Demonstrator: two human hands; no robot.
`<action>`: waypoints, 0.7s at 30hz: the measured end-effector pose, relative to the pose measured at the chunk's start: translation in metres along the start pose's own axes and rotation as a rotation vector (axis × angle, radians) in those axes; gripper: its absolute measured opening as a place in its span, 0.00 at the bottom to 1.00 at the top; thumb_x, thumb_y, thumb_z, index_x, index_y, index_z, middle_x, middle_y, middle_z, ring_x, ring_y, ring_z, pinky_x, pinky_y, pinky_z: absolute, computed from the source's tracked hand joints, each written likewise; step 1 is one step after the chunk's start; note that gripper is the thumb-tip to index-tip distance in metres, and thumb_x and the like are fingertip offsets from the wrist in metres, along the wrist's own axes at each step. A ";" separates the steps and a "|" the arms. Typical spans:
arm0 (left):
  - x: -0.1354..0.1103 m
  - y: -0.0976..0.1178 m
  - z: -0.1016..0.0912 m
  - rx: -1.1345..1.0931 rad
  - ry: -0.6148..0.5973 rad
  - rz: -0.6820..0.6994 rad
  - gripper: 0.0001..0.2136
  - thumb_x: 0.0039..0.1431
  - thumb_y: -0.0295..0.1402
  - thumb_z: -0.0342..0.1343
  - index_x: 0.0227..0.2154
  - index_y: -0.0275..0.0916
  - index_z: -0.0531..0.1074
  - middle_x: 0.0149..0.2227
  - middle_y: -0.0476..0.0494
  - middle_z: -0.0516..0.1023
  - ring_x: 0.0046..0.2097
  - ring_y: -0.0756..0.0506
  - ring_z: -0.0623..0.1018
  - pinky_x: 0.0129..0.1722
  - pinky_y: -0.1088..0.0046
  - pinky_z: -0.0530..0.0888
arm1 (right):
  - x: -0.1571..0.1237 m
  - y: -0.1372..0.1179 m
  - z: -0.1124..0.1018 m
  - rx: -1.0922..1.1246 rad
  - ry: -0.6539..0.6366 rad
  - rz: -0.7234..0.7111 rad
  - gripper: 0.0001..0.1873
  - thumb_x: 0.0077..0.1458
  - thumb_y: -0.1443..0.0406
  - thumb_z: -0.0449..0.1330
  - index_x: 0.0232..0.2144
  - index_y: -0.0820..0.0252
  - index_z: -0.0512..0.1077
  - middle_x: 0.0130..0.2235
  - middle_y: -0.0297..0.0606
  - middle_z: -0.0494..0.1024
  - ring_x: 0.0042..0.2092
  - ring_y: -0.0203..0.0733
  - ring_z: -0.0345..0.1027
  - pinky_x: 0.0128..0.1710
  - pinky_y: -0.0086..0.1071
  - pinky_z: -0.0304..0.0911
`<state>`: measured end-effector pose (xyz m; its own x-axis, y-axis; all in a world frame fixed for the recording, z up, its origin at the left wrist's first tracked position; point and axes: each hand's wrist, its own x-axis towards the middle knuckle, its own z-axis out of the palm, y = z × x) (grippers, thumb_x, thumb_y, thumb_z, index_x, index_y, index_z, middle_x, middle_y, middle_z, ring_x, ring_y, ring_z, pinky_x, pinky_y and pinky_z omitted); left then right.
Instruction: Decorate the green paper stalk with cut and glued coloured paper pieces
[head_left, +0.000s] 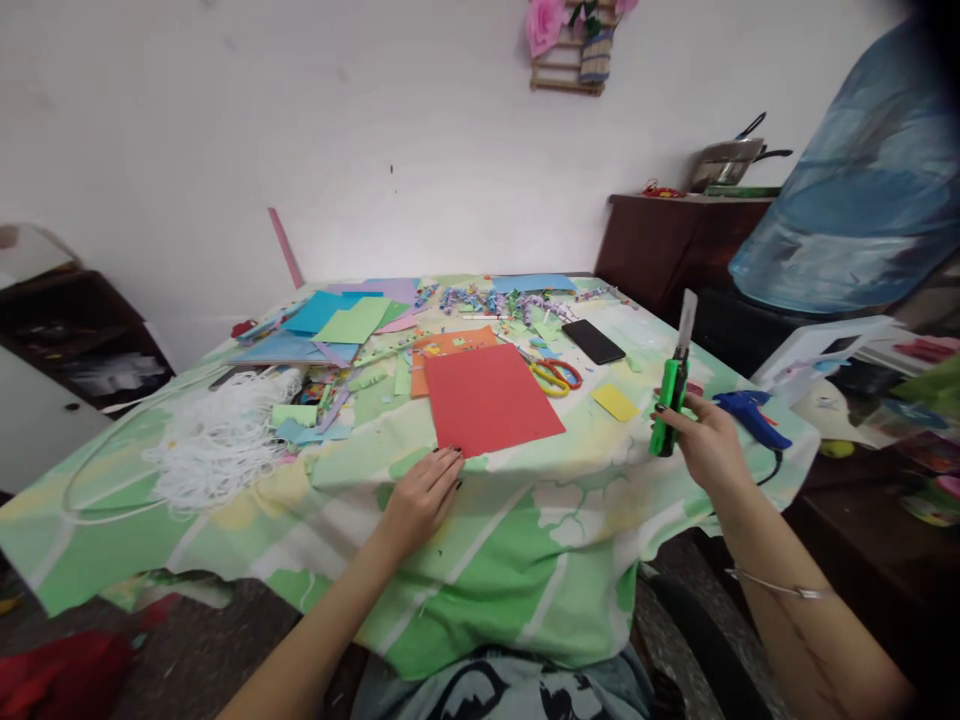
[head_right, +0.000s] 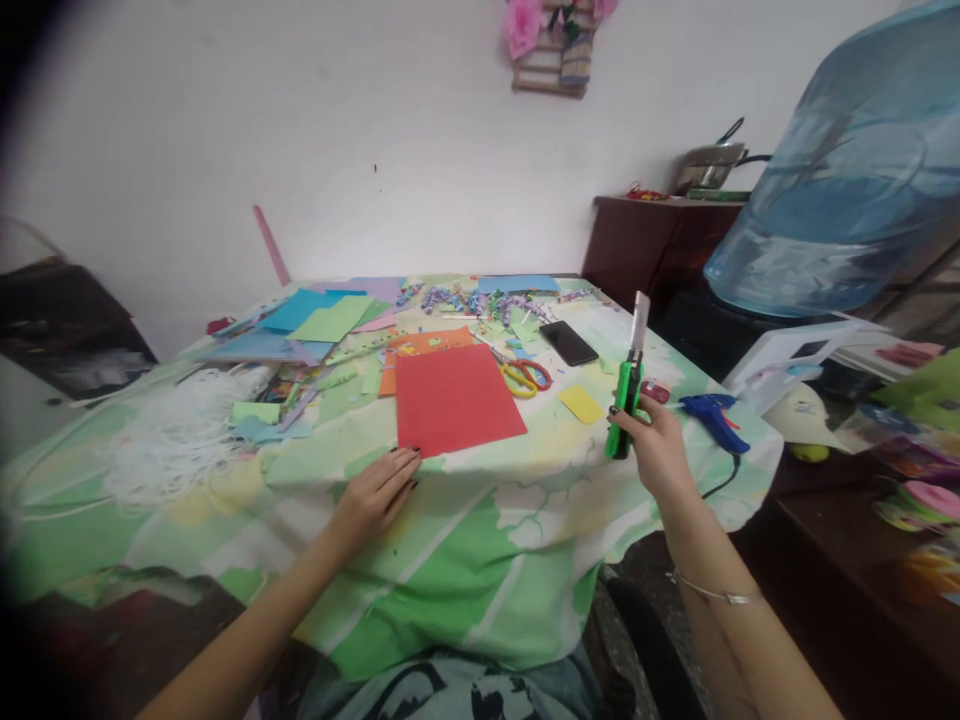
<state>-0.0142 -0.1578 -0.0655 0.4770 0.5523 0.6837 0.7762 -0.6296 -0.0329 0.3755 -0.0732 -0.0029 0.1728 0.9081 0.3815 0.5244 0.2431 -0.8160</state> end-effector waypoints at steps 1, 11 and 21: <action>0.003 0.002 0.000 0.010 -0.013 -0.015 0.17 0.59 0.24 0.50 0.52 0.34 0.66 0.51 0.36 0.74 0.54 0.41 0.71 0.55 0.60 0.69 | -0.005 -0.006 0.000 0.114 -0.046 0.040 0.19 0.52 0.55 0.54 0.43 0.60 0.65 0.36 0.43 0.71 0.36 0.46 0.71 0.35 0.40 0.69; 0.031 -0.013 -0.013 -0.211 -0.068 -0.151 0.09 0.61 0.30 0.50 0.37 0.38 0.75 0.37 0.41 0.78 0.40 0.45 0.74 0.42 0.65 0.70 | -0.056 -0.039 0.031 0.510 -0.334 0.442 0.23 0.51 0.44 0.56 0.25 0.58 0.60 0.15 0.28 0.66 0.12 0.30 0.54 0.10 0.23 0.50; 0.081 -0.031 0.002 -0.591 -0.509 -0.480 0.04 0.49 0.32 0.58 0.26 0.36 0.72 0.24 0.49 0.74 0.26 0.51 0.70 0.29 0.75 0.66 | -0.083 -0.028 0.050 0.311 -0.437 0.505 0.27 0.50 0.42 0.52 0.19 0.59 0.61 0.09 0.28 0.61 0.09 0.31 0.51 0.07 0.23 0.46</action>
<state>0.0011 -0.0922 -0.0110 0.3908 0.9127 0.1191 0.6676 -0.3701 0.6460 0.3048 -0.1380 -0.0337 -0.0517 0.9723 -0.2281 0.1968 -0.2140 -0.9568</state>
